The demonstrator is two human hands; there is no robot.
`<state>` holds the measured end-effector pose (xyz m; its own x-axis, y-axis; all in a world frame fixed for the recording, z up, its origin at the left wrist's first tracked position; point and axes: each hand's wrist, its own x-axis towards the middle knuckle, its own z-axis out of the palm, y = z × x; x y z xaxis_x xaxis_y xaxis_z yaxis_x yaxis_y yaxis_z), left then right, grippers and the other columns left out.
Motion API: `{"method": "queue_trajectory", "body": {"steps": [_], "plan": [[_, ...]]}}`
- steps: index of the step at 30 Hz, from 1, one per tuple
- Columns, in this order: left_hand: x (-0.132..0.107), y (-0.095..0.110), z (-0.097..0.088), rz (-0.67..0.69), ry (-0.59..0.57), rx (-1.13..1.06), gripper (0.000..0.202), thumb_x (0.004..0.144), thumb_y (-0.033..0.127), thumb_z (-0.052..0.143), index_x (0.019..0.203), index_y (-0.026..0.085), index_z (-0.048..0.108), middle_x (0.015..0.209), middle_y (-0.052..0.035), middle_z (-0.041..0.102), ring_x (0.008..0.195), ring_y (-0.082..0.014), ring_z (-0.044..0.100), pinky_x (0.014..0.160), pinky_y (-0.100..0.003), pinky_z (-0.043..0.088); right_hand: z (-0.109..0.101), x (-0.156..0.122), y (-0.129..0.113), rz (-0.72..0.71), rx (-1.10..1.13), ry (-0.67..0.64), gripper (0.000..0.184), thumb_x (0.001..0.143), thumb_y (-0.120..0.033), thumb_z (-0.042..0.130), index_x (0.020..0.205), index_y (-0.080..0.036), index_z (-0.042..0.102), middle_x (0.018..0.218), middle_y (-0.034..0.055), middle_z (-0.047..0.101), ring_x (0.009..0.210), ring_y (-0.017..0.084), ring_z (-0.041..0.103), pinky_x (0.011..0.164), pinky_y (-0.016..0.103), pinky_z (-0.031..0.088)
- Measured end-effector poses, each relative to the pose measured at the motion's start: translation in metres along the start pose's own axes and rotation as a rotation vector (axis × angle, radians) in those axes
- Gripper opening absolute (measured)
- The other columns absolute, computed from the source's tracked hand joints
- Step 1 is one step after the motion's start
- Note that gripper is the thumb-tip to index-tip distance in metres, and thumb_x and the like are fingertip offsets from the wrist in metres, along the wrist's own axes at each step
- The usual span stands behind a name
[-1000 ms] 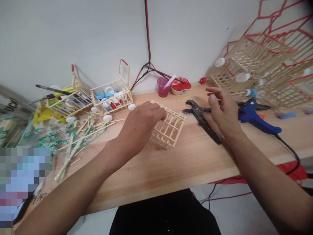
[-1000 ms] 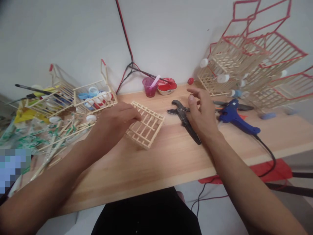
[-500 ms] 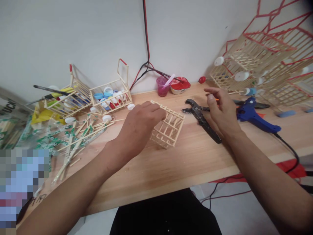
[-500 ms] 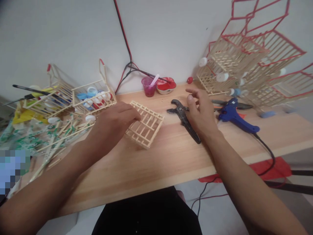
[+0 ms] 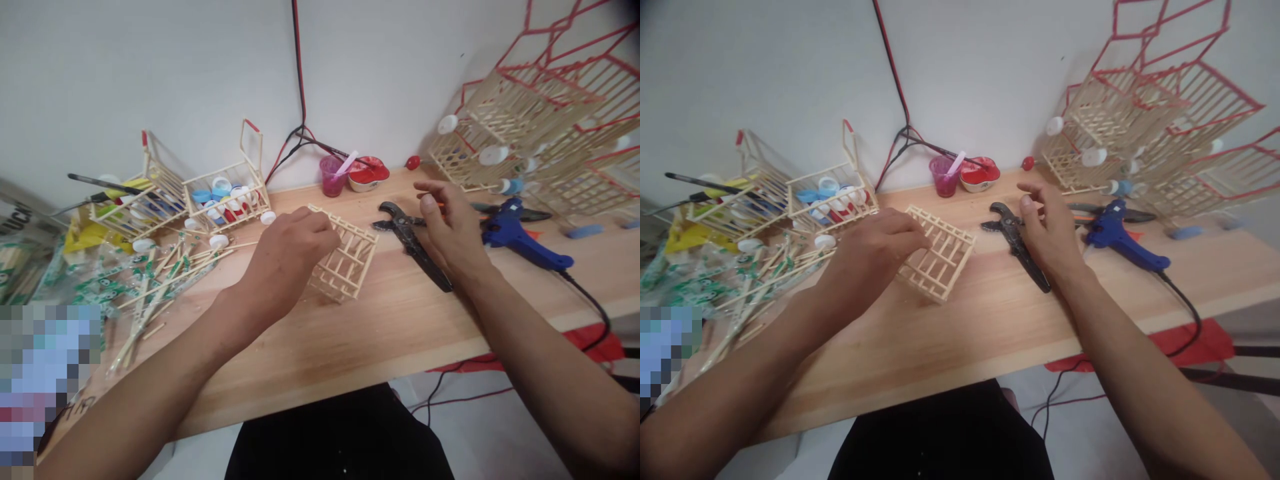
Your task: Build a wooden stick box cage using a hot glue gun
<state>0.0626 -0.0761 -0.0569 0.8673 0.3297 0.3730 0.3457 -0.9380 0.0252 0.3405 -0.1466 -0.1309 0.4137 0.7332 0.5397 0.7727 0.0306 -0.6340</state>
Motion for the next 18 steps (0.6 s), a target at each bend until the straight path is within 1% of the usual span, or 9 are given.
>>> {"method": "queue_trajectory", "body": {"steps": [3, 7, 9, 13, 18], "plan": [[-0.0001, 0.0011, -0.0008, -0.003, 0.001, -0.006, 0.018, 0.093, 0.010, 0.057, 0.091, 0.016, 0.074, 0.095, -0.0054, 0.070, 0.091, -0.0213, 0.062, 0.077, -0.034, 0.049, 0.0004, -0.0004, -0.0019, 0.017, 0.004, -0.007, 0.033, 0.100, -0.044, 0.044, 0.124, -0.030, 0.062, 0.121, 0.0090, 0.067, 0.104, 0.028, 0.063, 0.087, 0.048, 0.052], [-0.0001, 0.0018, -0.0006, -0.007, 0.005, -0.008, 0.020, 0.093, 0.010, 0.056, 0.090, 0.016, 0.074, 0.094, -0.0054, 0.070, 0.091, -0.0204, 0.061, 0.076, -0.033, 0.049, 0.0008, -0.0007, -0.0019, 0.011, 0.005, -0.011, 0.035, 0.100, -0.044, 0.044, 0.125, -0.028, 0.062, 0.125, 0.0100, 0.065, 0.105, 0.028, 0.063, 0.087, 0.048, 0.052], [-0.0001, 0.0020, -0.0002, -0.006, 0.012, -0.007, 0.021, 0.094, 0.009, 0.055, 0.089, 0.016, 0.074, 0.094, -0.0055, 0.070, 0.090, -0.0198, 0.061, 0.077, -0.033, 0.049, 0.0005, -0.0009, -0.0012, 0.008, 0.009, -0.019, 0.036, 0.100, -0.045, 0.043, 0.126, -0.029, 0.061, 0.126, 0.0098, 0.065, 0.104, 0.027, 0.063, 0.086, 0.047, 0.052], [-0.0002, 0.0023, -0.0002, 0.007, 0.016, 0.000, 0.022, 0.094, 0.009, 0.054, 0.091, 0.016, 0.074, 0.094, -0.0059, 0.070, 0.091, -0.0197, 0.061, 0.077, -0.033, 0.049, -0.0007, -0.0011, -0.0016, 0.004, 0.006, -0.026, 0.035, 0.100, -0.047, 0.043, 0.125, -0.031, 0.061, 0.126, 0.0084, 0.065, 0.105, 0.027, 0.063, 0.086, 0.048, 0.053], [-0.0003, 0.0037, -0.0008, 0.014, 0.015, 0.007, 0.023, 0.093, 0.008, 0.053, 0.091, 0.016, 0.075, 0.093, -0.0063, 0.070, 0.091, -0.0197, 0.061, 0.077, -0.032, 0.049, -0.0006, -0.0014, -0.0021, 0.000, 0.024, -0.022, 0.034, 0.099, -0.047, 0.044, 0.125, -0.031, 0.061, 0.124, 0.0079, 0.067, 0.102, 0.027, 0.064, 0.085, 0.047, 0.053]]}}
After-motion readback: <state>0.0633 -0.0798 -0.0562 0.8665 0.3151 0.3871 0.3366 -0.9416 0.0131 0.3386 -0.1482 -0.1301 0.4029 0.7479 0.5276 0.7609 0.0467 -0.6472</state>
